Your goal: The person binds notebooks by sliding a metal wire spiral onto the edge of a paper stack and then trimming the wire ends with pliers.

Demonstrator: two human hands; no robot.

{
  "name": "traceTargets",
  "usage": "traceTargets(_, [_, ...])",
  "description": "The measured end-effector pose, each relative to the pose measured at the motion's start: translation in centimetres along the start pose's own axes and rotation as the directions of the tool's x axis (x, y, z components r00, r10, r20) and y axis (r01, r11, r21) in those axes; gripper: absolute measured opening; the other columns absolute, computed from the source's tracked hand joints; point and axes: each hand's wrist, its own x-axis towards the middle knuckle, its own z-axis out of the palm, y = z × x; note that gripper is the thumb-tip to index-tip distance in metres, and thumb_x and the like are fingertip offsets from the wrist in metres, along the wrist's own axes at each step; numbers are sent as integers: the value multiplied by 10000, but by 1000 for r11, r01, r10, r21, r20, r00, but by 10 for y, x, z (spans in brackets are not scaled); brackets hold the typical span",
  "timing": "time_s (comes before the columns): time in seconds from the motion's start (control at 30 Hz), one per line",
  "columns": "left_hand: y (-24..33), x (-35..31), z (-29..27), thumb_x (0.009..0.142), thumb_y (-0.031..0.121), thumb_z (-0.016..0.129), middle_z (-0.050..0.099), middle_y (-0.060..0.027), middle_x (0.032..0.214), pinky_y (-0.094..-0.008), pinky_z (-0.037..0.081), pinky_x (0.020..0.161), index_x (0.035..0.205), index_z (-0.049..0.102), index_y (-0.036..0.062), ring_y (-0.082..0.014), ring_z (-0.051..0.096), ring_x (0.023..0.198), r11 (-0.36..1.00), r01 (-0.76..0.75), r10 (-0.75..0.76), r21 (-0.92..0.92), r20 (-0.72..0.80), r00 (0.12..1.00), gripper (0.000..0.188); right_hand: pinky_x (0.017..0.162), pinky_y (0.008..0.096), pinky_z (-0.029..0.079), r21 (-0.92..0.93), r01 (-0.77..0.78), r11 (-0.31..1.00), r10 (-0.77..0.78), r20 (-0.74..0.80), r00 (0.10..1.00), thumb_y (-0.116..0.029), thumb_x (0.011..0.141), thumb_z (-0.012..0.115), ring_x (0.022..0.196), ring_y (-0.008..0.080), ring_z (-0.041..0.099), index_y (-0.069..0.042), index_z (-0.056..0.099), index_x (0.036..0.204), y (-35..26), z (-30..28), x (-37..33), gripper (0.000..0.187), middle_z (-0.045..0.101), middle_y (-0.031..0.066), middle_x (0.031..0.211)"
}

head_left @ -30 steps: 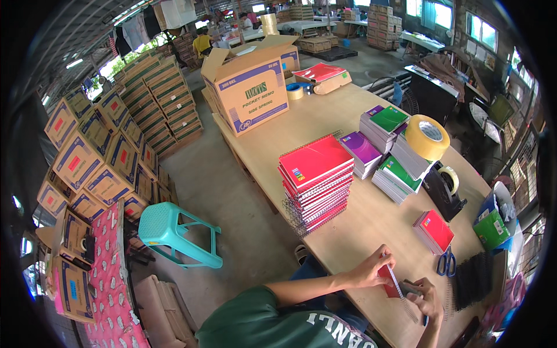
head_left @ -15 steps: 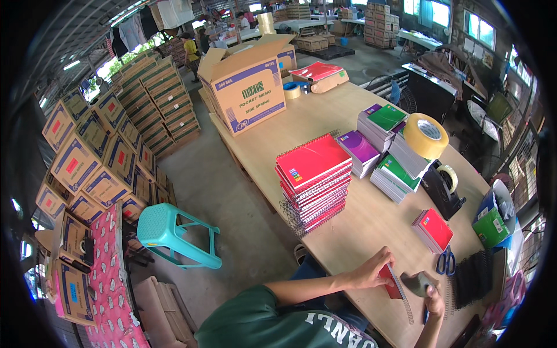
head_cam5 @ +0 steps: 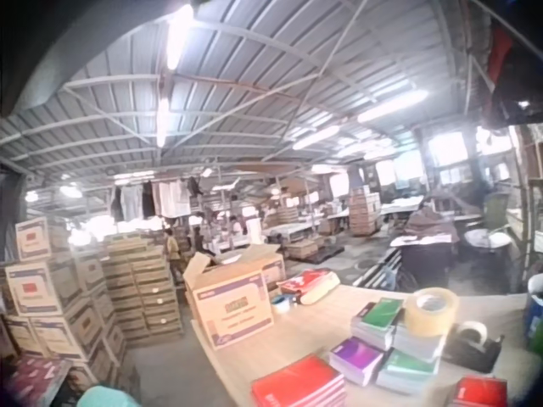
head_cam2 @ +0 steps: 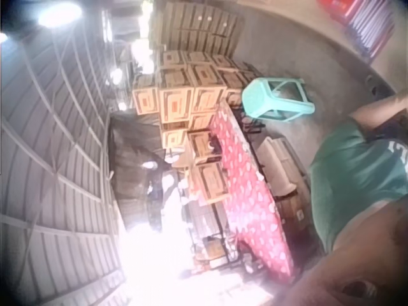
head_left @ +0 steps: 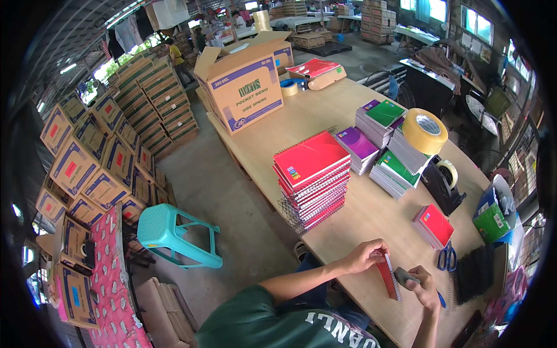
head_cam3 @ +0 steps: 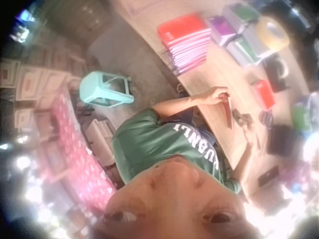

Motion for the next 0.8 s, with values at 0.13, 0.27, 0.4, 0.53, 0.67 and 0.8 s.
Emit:
traceTargets(0.13, [4,1,2,903,-92,637,592,-38,923,-282,530,753,998,549,22,-123,634,849,997,-29,29,65,0,1000,172,775,368,473,498,103,861,-27,-158,987,-595,788,670,892,257,602,51,732,1059,10,8,-5,703,633,152,961])
traceTargets(0.27, [7,1,3,891,-104,637,595,-36,904,-284,531,745,983,555,18,-118,634,849,997,-42,43,70,-11,999,173,791,373,460,177,16,984,5,-113,994,-628,783,667,937,259,588,46,741,1068,13,2,-3,736,627,155,969])
traceTargets(0.4, [5,0,4,879,-113,637,601,-34,893,-284,535,757,979,561,17,-116,635,851,995,-61,64,74,-26,998,180,793,371,459,248,92,964,-82,-51,995,-628,792,665,925,251,586,49,742,1059,13,4,0,732,621,149,972])
traceTargets(0.53, [3,-5,2,894,-81,664,611,-19,953,-274,525,840,1052,575,41,-105,628,957,997,47,-49,62,32,998,218,823,382,465,268,53,962,-10,-158,987,-636,804,659,926,244,599,64,726,1053,-3,3,3,746,631,153,997])
traceTargets(0.67, [-4,7,17,893,-77,669,613,-12,976,-270,527,891,1106,567,54,-99,627,999,998,41,-41,-49,1,999,270,815,357,480,-290,-72,954,32,-138,990,-590,833,674,909,207,605,65,669,1028,8,8,3,684,647,114,960])
traceTargets(0.8, [-7,-3,5,867,-92,692,632,-32,976,-274,549,877,1195,517,56,-104,640,965,985,107,-120,-134,-86,989,400,815,363,495,436,11,900,9,-44,999,-506,889,676,886,241,621,63,684,1062,-15,5,13,595,641,152,942])
